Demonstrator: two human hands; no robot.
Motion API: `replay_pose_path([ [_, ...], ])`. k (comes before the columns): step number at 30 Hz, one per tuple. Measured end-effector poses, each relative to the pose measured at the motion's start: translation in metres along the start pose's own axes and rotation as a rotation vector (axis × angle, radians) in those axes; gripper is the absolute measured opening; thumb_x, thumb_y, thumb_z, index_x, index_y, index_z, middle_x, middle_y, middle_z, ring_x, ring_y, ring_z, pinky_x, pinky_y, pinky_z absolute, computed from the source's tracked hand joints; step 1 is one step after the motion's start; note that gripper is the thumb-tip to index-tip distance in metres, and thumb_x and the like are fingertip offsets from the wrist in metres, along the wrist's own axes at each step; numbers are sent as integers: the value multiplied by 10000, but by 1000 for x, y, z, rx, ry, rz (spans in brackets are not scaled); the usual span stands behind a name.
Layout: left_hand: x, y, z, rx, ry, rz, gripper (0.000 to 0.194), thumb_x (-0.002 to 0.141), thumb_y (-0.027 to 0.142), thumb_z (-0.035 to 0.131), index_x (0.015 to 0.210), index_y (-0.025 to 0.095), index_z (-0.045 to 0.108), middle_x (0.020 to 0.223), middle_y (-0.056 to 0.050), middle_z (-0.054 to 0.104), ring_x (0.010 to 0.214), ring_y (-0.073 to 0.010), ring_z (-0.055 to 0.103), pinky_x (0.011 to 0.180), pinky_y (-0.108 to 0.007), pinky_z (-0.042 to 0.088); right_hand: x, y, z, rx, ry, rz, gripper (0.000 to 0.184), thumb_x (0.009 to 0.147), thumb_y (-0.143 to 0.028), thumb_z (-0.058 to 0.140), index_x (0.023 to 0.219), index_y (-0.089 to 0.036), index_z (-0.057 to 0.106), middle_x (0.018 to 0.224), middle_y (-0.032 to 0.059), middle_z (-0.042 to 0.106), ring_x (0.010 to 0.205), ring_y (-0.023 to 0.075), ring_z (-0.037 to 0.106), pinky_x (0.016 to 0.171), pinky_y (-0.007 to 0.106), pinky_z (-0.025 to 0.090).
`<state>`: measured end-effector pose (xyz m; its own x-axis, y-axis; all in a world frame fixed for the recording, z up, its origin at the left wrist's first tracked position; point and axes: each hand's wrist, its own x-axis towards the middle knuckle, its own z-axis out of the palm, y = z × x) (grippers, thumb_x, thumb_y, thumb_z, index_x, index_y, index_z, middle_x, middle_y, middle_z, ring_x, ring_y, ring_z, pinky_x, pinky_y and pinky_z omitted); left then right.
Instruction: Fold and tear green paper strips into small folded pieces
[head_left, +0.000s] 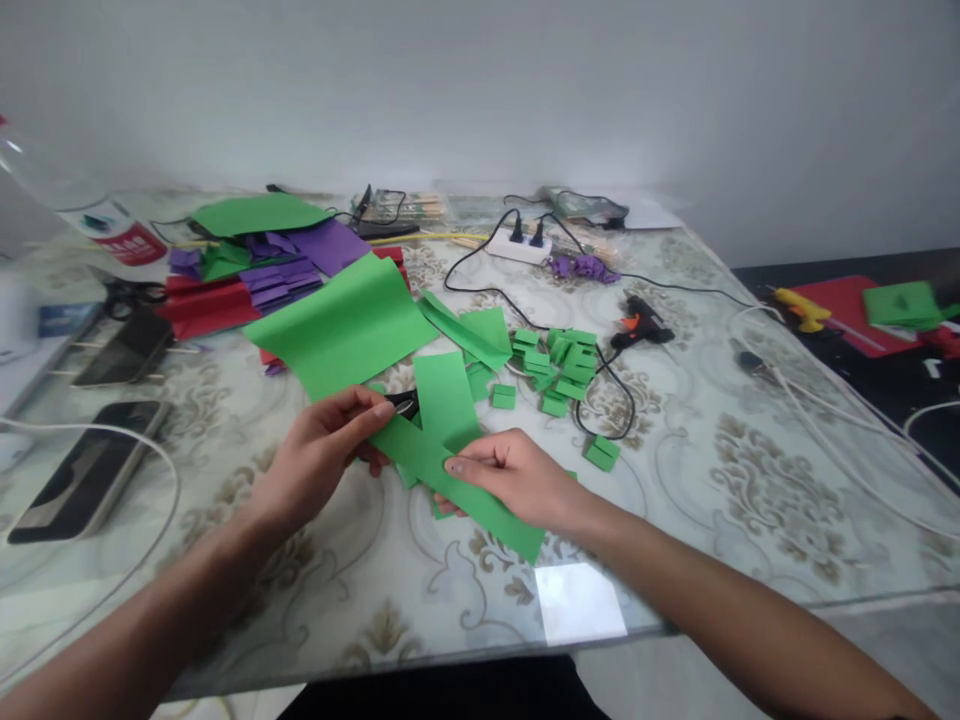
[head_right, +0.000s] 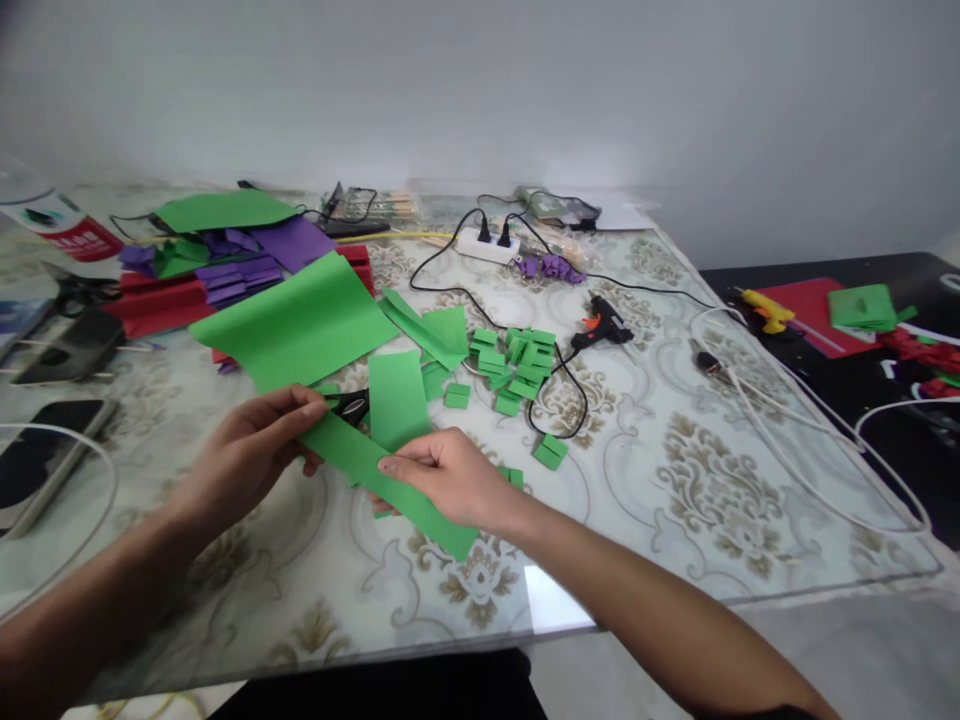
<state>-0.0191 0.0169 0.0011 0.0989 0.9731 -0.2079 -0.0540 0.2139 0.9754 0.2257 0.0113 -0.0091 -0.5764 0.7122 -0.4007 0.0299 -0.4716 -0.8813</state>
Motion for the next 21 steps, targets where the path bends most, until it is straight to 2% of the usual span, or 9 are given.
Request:
replay_pose_path([
  [2, -2, -4, 6, -17, -53, -38, 273, 861, 435, 810, 836, 184, 706, 671, 24, 664, 540, -126, 620, 476, -212, 506, 0, -1, 2, 36, 13, 4, 507, 782, -622, 831, 881, -126, 798, 860, 96, 816, 798, 204, 783, 776, 320, 592],
  [6, -8, -7, 17, 204, -237, -50, 409, 893, 454, 757, 624, 156, 680, 534, -6, 649, 490, -123, 589, 503, -222, 493, 0, -1, 2, 94, 11, 13, 523, 743, -628, 858, 882, -127, 796, 860, 93, 818, 802, 205, 788, 795, 324, 598],
  [8, -9, -7, 19, 257, -270, -30, 428, 896, 449, 740, 590, 157, 676, 517, -5, 644, 475, -117, 575, 491, -216, 473, 0, 1, 1, 81, -3, 7, 533, 754, -642, 842, 891, -128, 803, 868, 101, 821, 811, 212, 788, 801, 329, 595],
  [11, -8, -5, 16, 305, -253, -2, 415, 895, 442, 735, 593, 160, 689, 513, -7, 656, 480, -118, 585, 504, -214, 471, 0, 2, -1, 35, -13, 14, 532, 781, -651, 816, 910, -135, 815, 894, 112, 828, 804, 222, 784, 753, 321, 585],
  [15, -2, -4, 4, 347, -159, 25, 456, 910, 439, 736, 550, 164, 684, 502, -14, 654, 489, -115, 588, 542, -218, 478, -1, -2, -5, -7, -3, 20, 519, 785, -644, 817, 893, -137, 816, 891, 118, 829, 754, 215, 771, 678, 301, 565],
  [21, -1, -15, -1, 145, -86, 47, 381, 915, 429, 745, 643, 164, 717, 576, -22, 679, 506, -133, 594, 507, -237, 476, -3, -8, -3, -26, 15, -12, 505, 813, -635, 797, 863, -133, 815, 844, 102, 817, 669, 173, 722, 601, 264, 511],
])
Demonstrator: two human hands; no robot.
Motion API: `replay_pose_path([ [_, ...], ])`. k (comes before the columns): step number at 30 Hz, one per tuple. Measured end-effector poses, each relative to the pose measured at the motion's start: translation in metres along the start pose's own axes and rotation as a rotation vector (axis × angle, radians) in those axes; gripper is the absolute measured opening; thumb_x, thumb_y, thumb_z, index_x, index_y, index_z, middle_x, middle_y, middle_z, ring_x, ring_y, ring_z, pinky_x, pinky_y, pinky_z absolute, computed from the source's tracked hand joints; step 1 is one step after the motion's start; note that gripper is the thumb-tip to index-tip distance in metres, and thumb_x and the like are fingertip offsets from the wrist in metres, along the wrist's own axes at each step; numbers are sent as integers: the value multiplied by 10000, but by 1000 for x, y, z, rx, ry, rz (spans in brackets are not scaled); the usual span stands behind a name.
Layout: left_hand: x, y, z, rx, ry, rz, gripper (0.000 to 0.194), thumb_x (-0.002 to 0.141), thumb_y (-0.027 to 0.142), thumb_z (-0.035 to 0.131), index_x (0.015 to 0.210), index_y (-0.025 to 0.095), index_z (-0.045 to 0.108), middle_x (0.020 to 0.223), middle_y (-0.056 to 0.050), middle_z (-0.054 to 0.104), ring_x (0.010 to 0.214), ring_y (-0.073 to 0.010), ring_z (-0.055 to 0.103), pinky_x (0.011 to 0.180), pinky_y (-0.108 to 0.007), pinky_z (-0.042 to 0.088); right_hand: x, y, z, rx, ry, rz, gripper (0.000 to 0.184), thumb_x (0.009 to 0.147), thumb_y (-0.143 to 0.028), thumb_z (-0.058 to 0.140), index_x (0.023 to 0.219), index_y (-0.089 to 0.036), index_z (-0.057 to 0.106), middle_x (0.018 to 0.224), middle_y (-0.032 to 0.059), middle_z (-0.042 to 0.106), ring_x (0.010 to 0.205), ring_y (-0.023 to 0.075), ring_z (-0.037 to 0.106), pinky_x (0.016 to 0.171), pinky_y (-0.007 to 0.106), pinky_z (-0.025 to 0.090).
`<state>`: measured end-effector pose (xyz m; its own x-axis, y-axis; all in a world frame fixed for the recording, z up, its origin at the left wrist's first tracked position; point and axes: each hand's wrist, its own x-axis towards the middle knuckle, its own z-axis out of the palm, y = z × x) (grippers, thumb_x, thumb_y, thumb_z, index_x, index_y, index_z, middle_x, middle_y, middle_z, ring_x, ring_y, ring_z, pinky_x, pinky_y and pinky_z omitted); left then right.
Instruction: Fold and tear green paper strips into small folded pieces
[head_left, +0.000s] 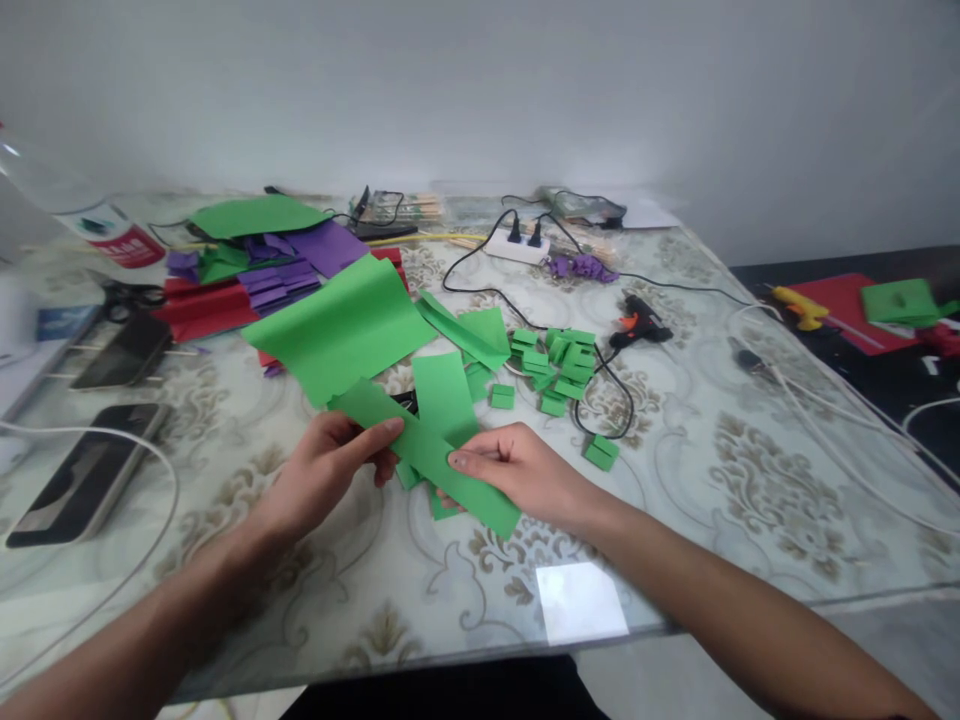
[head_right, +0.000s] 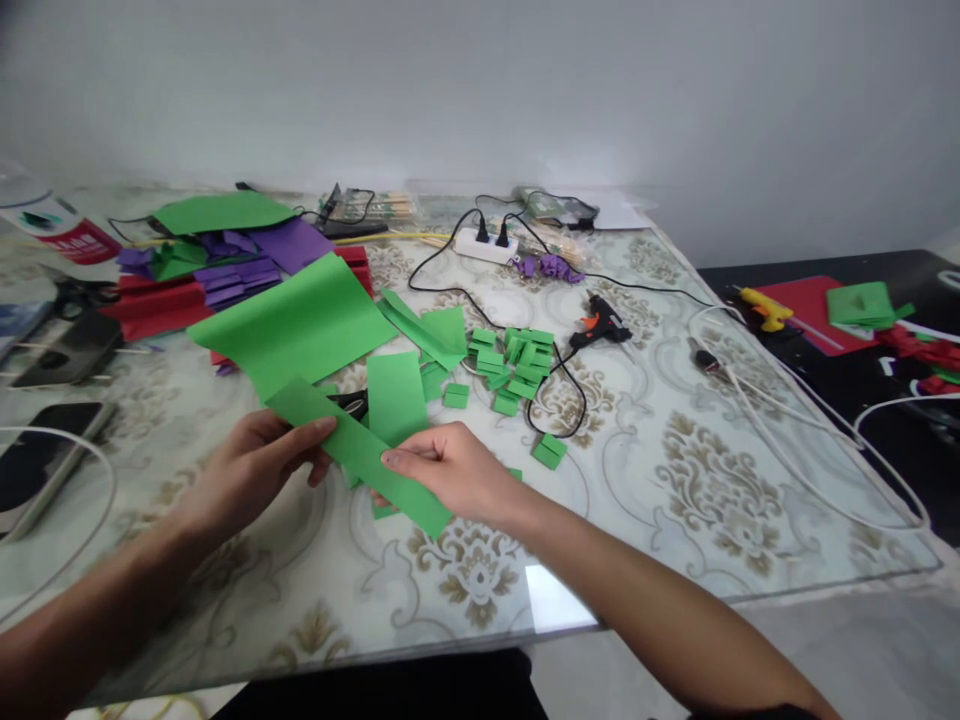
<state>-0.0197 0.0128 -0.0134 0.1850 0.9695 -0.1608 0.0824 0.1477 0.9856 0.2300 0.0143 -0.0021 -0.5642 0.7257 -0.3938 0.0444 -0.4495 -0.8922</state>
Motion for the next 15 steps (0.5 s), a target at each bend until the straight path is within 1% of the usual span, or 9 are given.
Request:
replay_pose_path([
  [2, -2, 0, 5, 9, -31, -13, 376, 915, 429, 743, 650, 163, 720, 593, -27, 689, 538, -140, 610, 543, -243, 497, 0, 1, 2, -6, -7, -2, 503, 826, -633, 786, 859, -132, 816, 830, 100, 813, 636, 161, 699, 563, 251, 482],
  [4, -5, 2, 12, 70, -76, -13, 395, 913, 413, 746, 612, 163, 695, 565, -20, 671, 538, -134, 601, 566, -241, 498, 1, 3, 3, -11, -15, -6, 508, 832, -635, 780, 860, -129, 816, 829, 100, 812, 616, 149, 681, 546, 243, 464],
  [6, -6, 5, 17, 112, -103, 12, 408, 909, 395, 748, 581, 165, 670, 530, -6, 642, 516, -125, 578, 557, -236, 485, 1, 4, 3, -13, -18, -11, 516, 830, -642, 780, 859, -128, 816, 831, 100, 811, 610, 143, 671, 543, 240, 456],
  [8, -6, 7, 19, 116, -101, 38, 396, 901, 385, 753, 581, 168, 664, 517, 2, 628, 500, -123, 565, 535, -233, 472, 1, 4, 3, -11, -19, -13, 515, 834, -644, 775, 865, -131, 815, 838, 98, 811, 618, 144, 670, 550, 243, 458],
  [11, -4, 5, 12, 115, -55, 41, 379, 891, 370, 768, 586, 167, 673, 521, -2, 635, 499, -125, 571, 523, -232, 468, 0, 3, 1, -43, -6, -37, 483, 860, -618, 763, 863, -138, 810, 833, 90, 807, 646, 155, 676, 572, 257, 468],
  [13, -2, 2, 4, 98, 8, 39, 377, 889, 360, 781, 583, 167, 675, 529, -4, 641, 502, -125, 574, 515, -231, 464, 0, 1, 0, -93, 35, -69, 440, 886, -579, 754, 847, -144, 805, 793, 75, 791, 664, 160, 679, 590, 263, 481],
  [15, 1, -1, -5, 26, 68, 50, 349, 880, 342, 796, 600, 168, 680, 559, -5, 649, 511, -129, 572, 495, -236, 457, 0, 0, -2, -94, 73, -89, 393, 892, -540, 757, 831, -154, 795, 775, 58, 776, 699, 164, 700, 633, 267, 522],
])
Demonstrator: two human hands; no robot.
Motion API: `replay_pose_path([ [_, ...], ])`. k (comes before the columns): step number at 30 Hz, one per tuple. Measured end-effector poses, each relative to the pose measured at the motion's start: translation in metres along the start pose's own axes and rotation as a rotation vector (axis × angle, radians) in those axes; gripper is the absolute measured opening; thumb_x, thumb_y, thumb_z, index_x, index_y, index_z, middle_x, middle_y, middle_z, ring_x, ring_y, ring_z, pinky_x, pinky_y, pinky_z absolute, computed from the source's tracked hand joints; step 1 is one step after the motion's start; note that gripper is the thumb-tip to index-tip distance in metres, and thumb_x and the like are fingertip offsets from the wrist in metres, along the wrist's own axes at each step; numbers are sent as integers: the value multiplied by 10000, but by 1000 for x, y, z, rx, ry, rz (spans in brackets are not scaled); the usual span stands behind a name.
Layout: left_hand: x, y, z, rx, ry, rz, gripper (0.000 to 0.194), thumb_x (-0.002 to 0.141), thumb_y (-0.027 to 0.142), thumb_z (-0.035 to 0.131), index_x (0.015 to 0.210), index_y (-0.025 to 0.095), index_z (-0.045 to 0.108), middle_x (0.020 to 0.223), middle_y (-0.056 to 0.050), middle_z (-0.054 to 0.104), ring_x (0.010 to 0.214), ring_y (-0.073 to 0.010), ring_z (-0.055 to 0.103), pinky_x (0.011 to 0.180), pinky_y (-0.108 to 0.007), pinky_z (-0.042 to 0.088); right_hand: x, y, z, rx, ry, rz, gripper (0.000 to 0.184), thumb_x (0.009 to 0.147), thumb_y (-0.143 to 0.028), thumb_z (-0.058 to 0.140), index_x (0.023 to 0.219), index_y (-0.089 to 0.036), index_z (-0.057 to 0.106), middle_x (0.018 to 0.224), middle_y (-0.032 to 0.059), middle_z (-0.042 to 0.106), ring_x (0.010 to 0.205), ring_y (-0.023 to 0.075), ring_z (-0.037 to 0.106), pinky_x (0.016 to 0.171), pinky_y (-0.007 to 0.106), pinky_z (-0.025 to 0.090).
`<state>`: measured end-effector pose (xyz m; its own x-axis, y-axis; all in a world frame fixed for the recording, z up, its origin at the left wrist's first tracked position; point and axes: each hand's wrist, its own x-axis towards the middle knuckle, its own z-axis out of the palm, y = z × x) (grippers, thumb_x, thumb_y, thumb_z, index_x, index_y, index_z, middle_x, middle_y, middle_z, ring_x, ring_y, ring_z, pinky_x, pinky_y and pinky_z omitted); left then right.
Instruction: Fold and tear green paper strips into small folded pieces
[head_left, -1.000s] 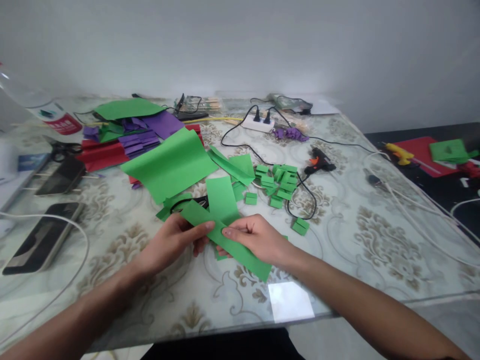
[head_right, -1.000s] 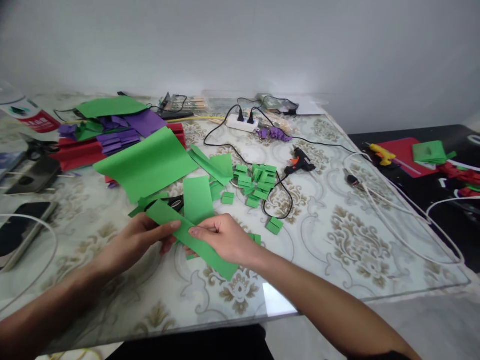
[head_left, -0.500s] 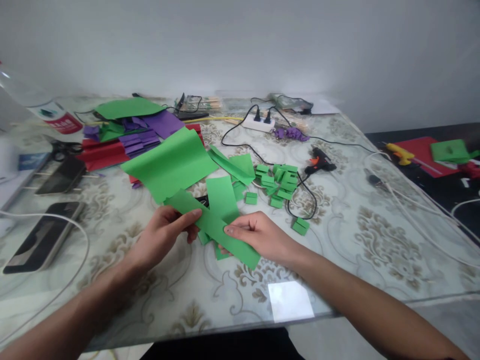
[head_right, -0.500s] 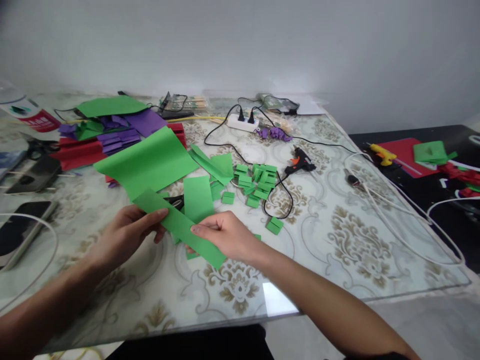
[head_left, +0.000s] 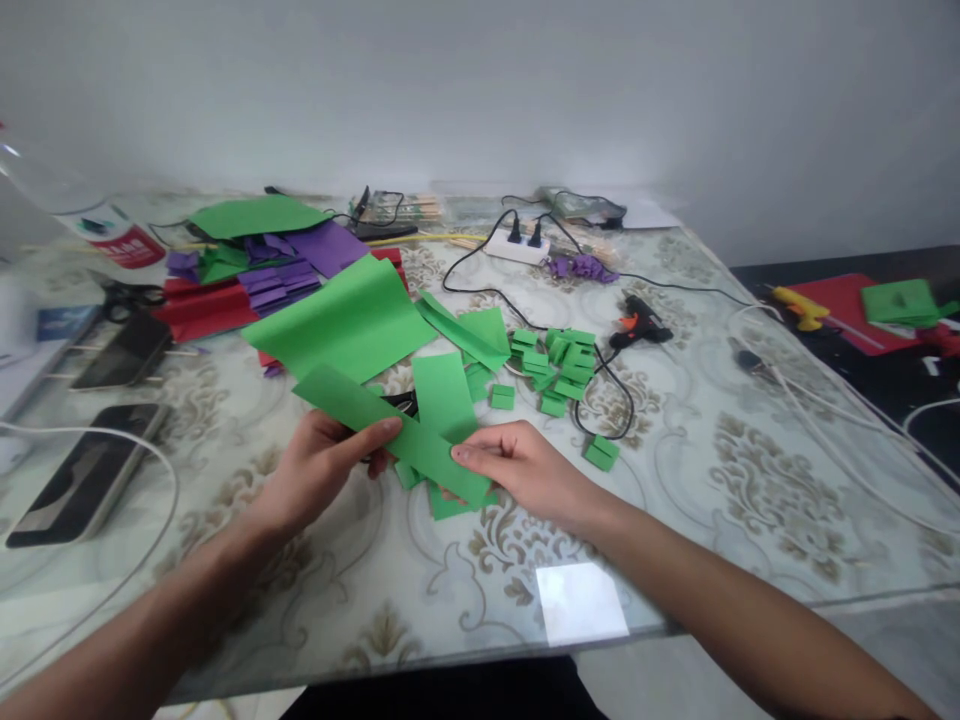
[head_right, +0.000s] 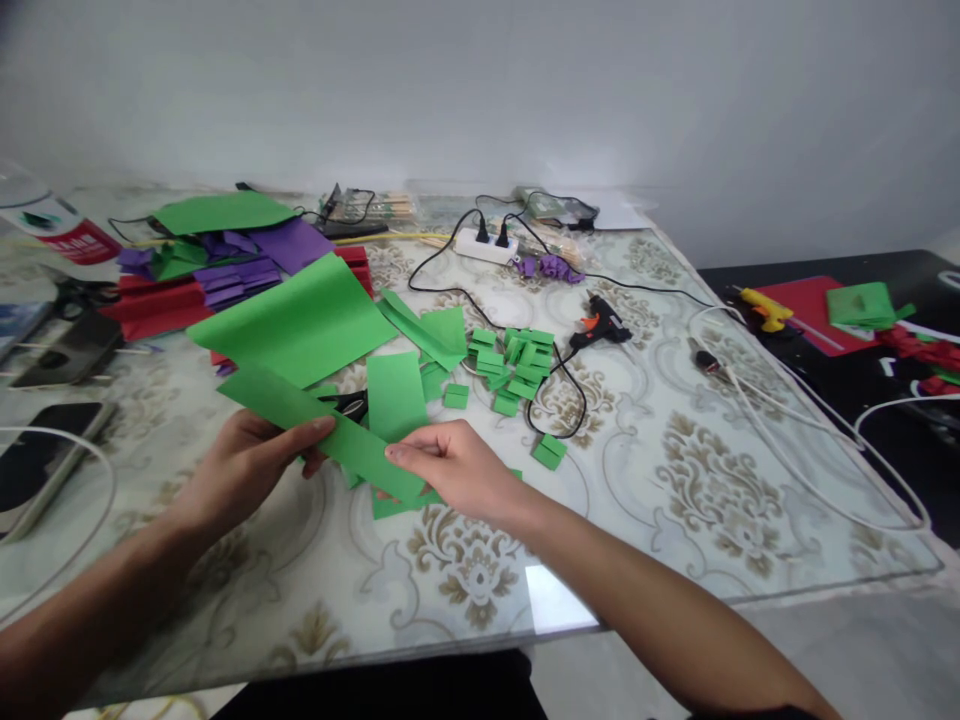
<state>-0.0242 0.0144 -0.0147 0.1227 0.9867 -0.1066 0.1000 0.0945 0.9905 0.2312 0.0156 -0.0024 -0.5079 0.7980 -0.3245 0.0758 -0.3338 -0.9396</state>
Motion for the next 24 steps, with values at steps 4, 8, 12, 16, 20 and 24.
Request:
replay_pose_path([
  [4, 6, 1, -8, -119, 94, 51, 337, 857, 294, 812, 580, 169, 666, 556, -1, 630, 511, -131, 564, 475, -243, 453, 3, -1, -3, 176, 20, 24, 342, 803, -507, 830, 791, -173, 759, 744, 24, 754, 733, 170, 756, 753, 306, 606],
  [8, 12, 10, -11, -168, 233, 61, 297, 786, 245, 838, 561, 173, 659, 533, 10, 613, 474, -119, 535, 438, -233, 441, 5, -3, -5, 221, 34, 49, 311, 792, -463, 818, 767, -160, 752, 744, 61, 779, 731, 185, 768, 756, 322, 611],
  [12, 15, 13, -14, -226, 275, 44, 230, 749, 231, 833, 591, 179, 674, 553, 16, 616, 457, -112, 518, 416, -223, 434, 7, -4, -8, 142, 206, 3, 257, 799, -419, 775, 759, -169, 731, 738, 53, 767, 697, 166, 723, 673, 282, 558],
  [16, 8, 8, -9, -93, 39, -10, 301, 809, 320, 820, 586, 168, 686, 548, -12, 634, 488, -135, 559, 461, -239, 456, 6, -1, -2, 87, 208, -107, 306, 808, -476, 796, 873, -182, 738, 824, 40, 749, 790, 174, 691, 716, 286, 521],
  [20, -2, 11, 6, 101, -120, -11, 358, 857, 373, 778, 580, 161, 698, 540, -26, 652, 519, -140, 577, 525, -241, 471, 0, 2, 10, -37, 12, -62, 328, 853, -499, 776, 851, -174, 734, 650, -31, 552, 580, 111, 457, 532, 259, 315],
  [24, -6, 15, 18, 125, -141, 17, 346, 833, 368, 786, 570, 164, 692, 526, -14, 638, 508, -130, 549, 500, -225, 448, -4, 5, 18, -151, -3, -98, 438, 946, -479, 661, 637, -191, 543, 584, -65, 318, 538, 96, 292, 511, 275, 203],
])
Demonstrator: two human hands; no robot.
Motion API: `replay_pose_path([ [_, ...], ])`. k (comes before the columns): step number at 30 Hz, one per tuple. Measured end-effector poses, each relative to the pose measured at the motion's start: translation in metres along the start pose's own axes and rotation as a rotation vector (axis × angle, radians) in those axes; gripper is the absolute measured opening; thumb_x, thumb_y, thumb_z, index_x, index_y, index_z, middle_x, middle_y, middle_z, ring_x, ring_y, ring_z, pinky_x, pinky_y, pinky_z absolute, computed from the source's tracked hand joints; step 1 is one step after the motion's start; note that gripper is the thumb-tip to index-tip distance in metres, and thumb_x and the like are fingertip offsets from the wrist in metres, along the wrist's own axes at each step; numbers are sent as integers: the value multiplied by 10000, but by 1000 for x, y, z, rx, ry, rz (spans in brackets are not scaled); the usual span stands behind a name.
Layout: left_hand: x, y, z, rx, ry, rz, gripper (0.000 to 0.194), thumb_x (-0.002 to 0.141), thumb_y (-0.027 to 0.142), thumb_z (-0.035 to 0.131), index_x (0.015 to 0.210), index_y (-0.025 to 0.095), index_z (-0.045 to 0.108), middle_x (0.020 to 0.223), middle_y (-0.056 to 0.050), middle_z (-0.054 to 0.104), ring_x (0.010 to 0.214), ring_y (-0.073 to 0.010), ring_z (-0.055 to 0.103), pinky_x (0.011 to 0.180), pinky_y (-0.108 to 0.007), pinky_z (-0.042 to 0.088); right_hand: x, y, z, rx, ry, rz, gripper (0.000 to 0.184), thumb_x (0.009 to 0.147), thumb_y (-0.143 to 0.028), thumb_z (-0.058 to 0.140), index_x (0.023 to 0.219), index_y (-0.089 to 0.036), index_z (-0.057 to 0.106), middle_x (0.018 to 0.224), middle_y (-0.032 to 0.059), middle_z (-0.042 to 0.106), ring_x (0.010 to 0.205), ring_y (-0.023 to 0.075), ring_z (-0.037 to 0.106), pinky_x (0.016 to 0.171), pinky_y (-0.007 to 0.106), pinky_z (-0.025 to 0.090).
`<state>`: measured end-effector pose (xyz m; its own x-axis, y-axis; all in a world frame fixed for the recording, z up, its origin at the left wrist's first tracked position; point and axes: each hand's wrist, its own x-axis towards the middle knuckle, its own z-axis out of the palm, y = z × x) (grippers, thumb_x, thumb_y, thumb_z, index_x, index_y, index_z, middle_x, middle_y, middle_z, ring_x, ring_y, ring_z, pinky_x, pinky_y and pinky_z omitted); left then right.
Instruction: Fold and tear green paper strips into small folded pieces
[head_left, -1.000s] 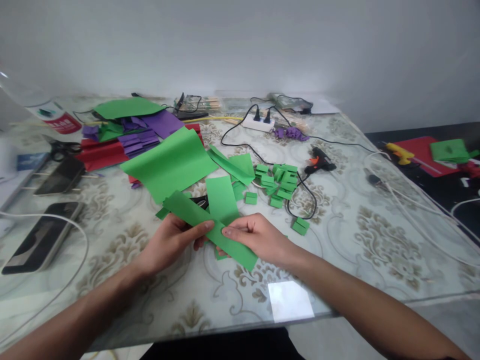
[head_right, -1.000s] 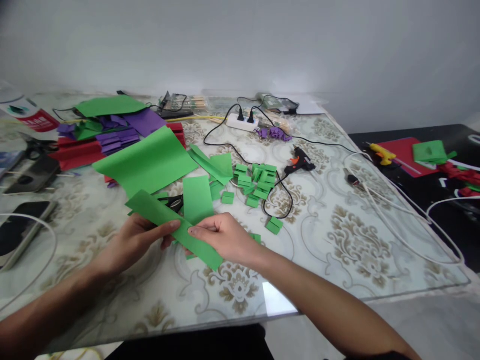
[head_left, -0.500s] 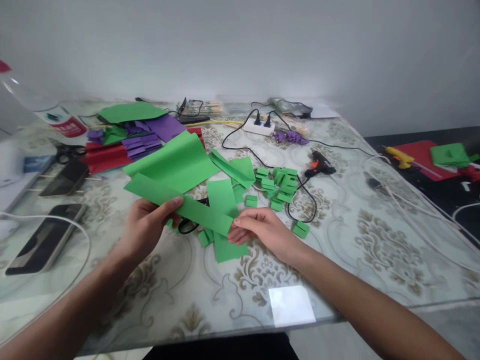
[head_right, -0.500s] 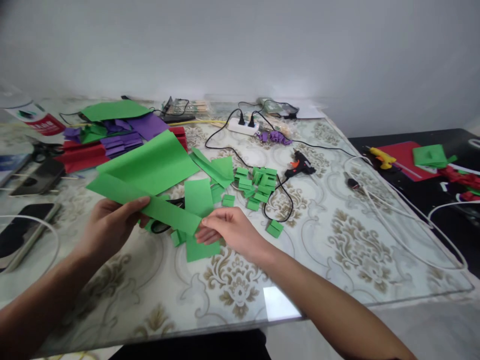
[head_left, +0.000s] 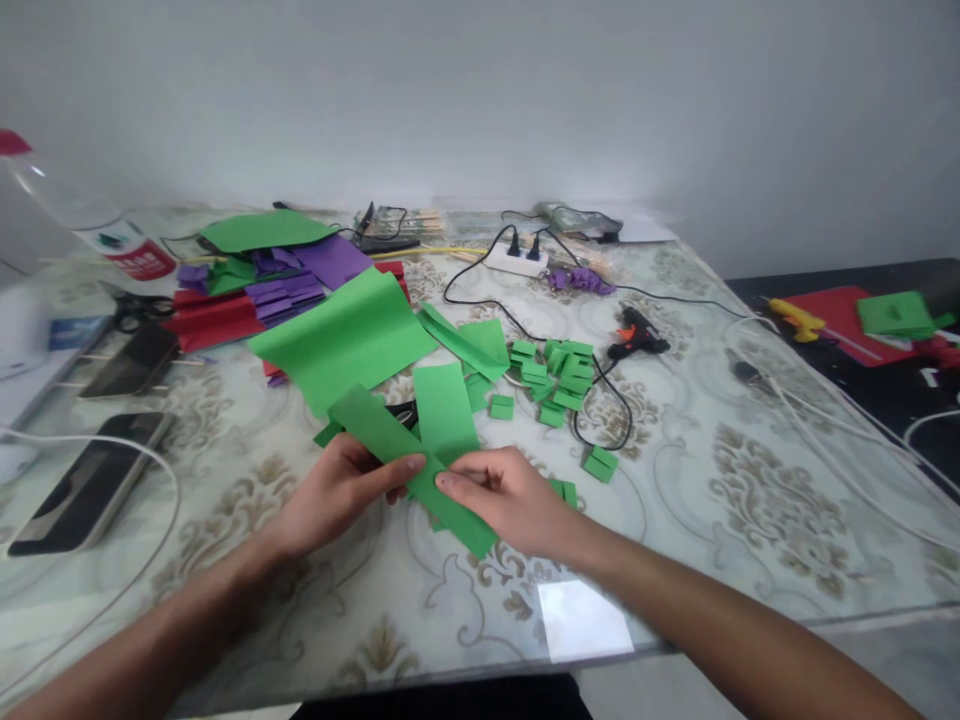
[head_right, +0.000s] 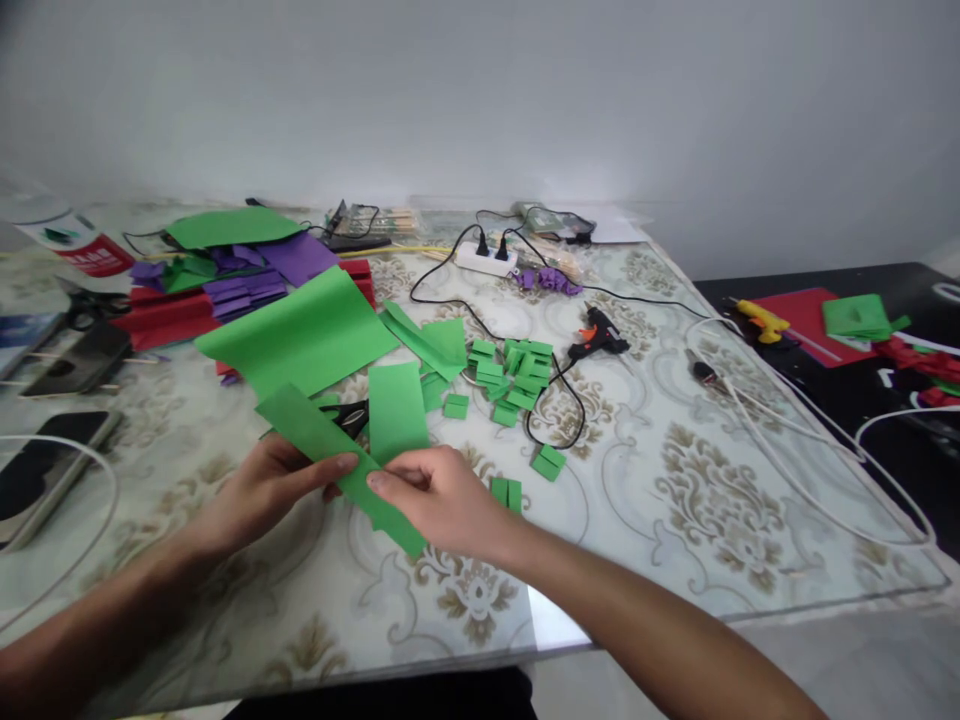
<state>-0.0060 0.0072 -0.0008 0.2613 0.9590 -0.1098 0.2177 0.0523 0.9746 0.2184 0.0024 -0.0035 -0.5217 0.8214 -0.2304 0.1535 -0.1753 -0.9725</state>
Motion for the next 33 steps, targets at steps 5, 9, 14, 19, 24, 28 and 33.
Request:
replay_pose_path([
  [5, -1, -2, 11, -93, 28, -22, 177, 766, 302, 844, 665, 177, 770, 571, -3, 678, 525, -130, 563, 502, -216, 468, 0, 4, 2, -51, 11, -32, 462, 988, -468, 597, 630, -193, 494, 606, -54, 319, 559, 102, 318, 518, 273, 210],
  [9, -2, -2, 16, -168, 78, -51, 92, 742, 271, 870, 755, 193, 824, 648, -14, 736, 560, -137, 597, 531, -221, 495, -2, 6, 5, -70, 21, -68, 463, 1007, -454, 584, 639, -194, 476, 622, -49, 322, 584, 107, 324, 533, 276, 223],
  [14, -2, -6, 11, -199, 125, -49, 119, 716, 270, 903, 736, 185, 822, 647, -14, 734, 562, -137, 588, 540, -229, 495, -4, 6, 6, -122, 23, -88, 458, 1022, -439, 560, 645, -198, 465, 624, -47, 322, 596, 115, 327, 551, 286, 224],
  [19, 6, -16, -11, -280, 256, -74, 157, 733, 309, 911, 770, 189, 818, 708, -18, 749, 625, -155, 628, 579, -246, 511, -4, 7, 5, -138, 37, -93, 490, 1016, -464, 560, 628, -207, 407, 620, -50, 303, 593, 116, 315, 558, 287, 234],
  [24, 15, -6, -27, -408, 385, -45, 122, 683, 242, 905, 698, 186, 798, 636, 7, 695, 578, -117, 587, 536, -206, 481, -3, 8, 3, -147, 40, -89, 491, 1012, -473, 557, 625, -210, 406, 617, -50, 297, 585, 116, 311, 553, 289, 228],
  [28, 17, -1, -26, -422, 392, -41, 116, 670, 229, 898, 701, 182, 797, 657, 1, 700, 587, -114, 584, 537, -204, 472, -3, 9, 3, -142, 24, -93, 510, 1007, -467, 561, 617, -217, 348, 614, -53, 279, 578, 113, 299, 545, 286, 223],
  [33, 8, -5, -11, -255, 220, -56, 162, 753, 303, 878, 725, 178, 779, 657, 7, 671, 584, -110, 542, 553, -209, 434, -4, 4, 7, -58, -22, -93, 453, 983, -440, 613, 653, -208, 408, 640, -55, 331, 594, 106, 338, 543, 269, 252],
])
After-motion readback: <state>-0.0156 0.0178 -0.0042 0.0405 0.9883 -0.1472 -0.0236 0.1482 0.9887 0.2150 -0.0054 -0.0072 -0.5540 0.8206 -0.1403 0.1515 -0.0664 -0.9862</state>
